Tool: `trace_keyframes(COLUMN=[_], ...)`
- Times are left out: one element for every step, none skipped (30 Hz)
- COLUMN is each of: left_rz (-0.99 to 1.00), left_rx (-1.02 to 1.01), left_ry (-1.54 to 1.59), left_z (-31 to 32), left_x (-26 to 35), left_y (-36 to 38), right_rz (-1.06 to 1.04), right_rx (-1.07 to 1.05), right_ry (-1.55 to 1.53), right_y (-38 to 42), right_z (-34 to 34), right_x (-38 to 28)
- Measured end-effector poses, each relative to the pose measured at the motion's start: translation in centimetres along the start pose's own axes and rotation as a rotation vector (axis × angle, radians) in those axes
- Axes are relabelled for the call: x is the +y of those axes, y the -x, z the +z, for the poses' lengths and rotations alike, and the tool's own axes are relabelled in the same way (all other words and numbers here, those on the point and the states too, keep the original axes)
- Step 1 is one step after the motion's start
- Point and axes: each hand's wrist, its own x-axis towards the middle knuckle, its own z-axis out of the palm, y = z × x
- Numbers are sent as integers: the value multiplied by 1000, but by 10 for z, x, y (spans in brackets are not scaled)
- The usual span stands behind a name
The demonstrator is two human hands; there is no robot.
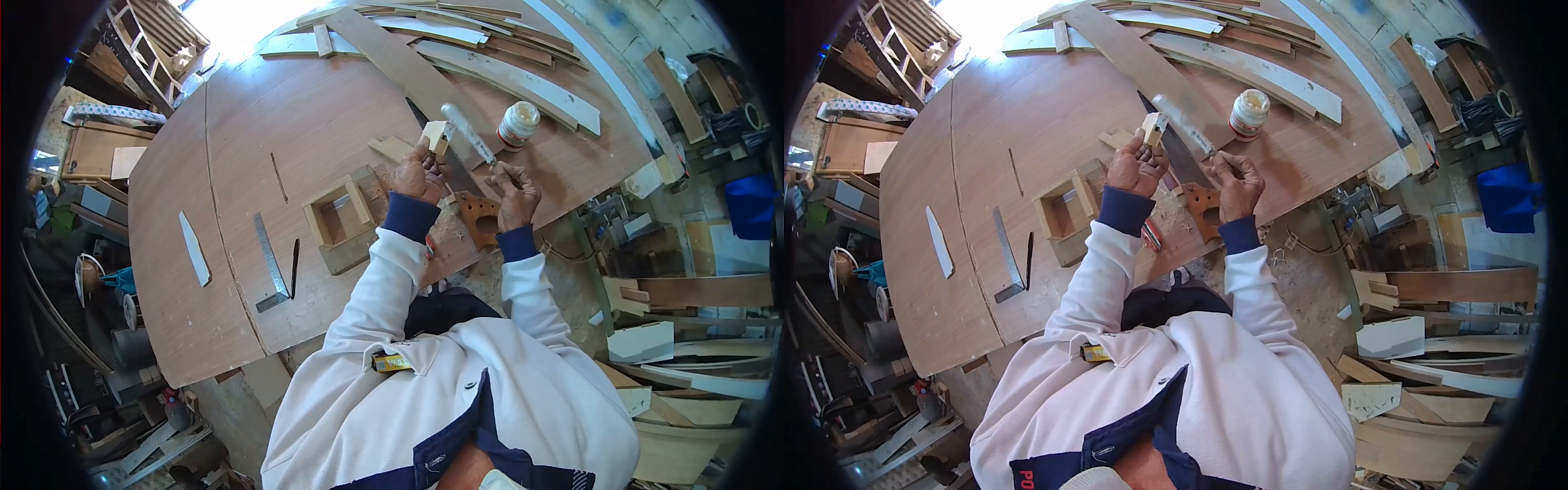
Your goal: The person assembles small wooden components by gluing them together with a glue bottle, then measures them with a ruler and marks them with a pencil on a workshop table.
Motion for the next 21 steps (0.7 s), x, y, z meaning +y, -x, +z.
trace_keyframes(left_rz=[0,3,8,12,16,16,16,17,18,19,20,19,16,20,26,25,20,15,17,16,12], left_rx=[0,-2,-4,-5,-3,-4,-5,4,15,16,22,27,25,32,41,43,29,16,16,19,21], left_ry=[0,15,31,32,40,47,48,24,0,0,-3,-6,-7,3,14,14,20,24,23,16,9], left_z=[0,1,0,0,-1,0,1,2,3,4,6,7,7,6,6,5,5,6,6,5,5], left_x=[0,0,1,2,2,2,2,2,3,3,4,3,1,1,2,2,1,1,2,2,1], left_y=[0,1,1,-1,-3,-3,-3,-2,0,1,3,4,3,2,1,1,1,1,1,3,4], right_rz=[9,18,18,33,48,47,41,35,36,9,-19,-20,-7,7,8,9,9,8,-27,-61,-61], right_rx=[27,55,53,-17,-85,-85,-83,-82,-83,-18,48,51,0,-53,-54,-99,-143,-141,-76,-9,-7], right_ry=[-23,-46,-46,-41,-34,-33,31,94,93,80,67,67,46,25,23,103,182,182,156,129,130], right_y=[-2,-3,-1,1,4,5,5,5,5,4,4,4,4,3,4,5,5,6,6,7,7], right_z=[1,2,3,5,5,4,4,4,6,9,9,8,5,4,4,2,0,1,4,6,5], right_x=[-2,-4,-7,-11,-12,-11,-8,-5,-7,-10,-12,-13,-14,-14,-12,-9,-8,-10,-14,-16,-16])
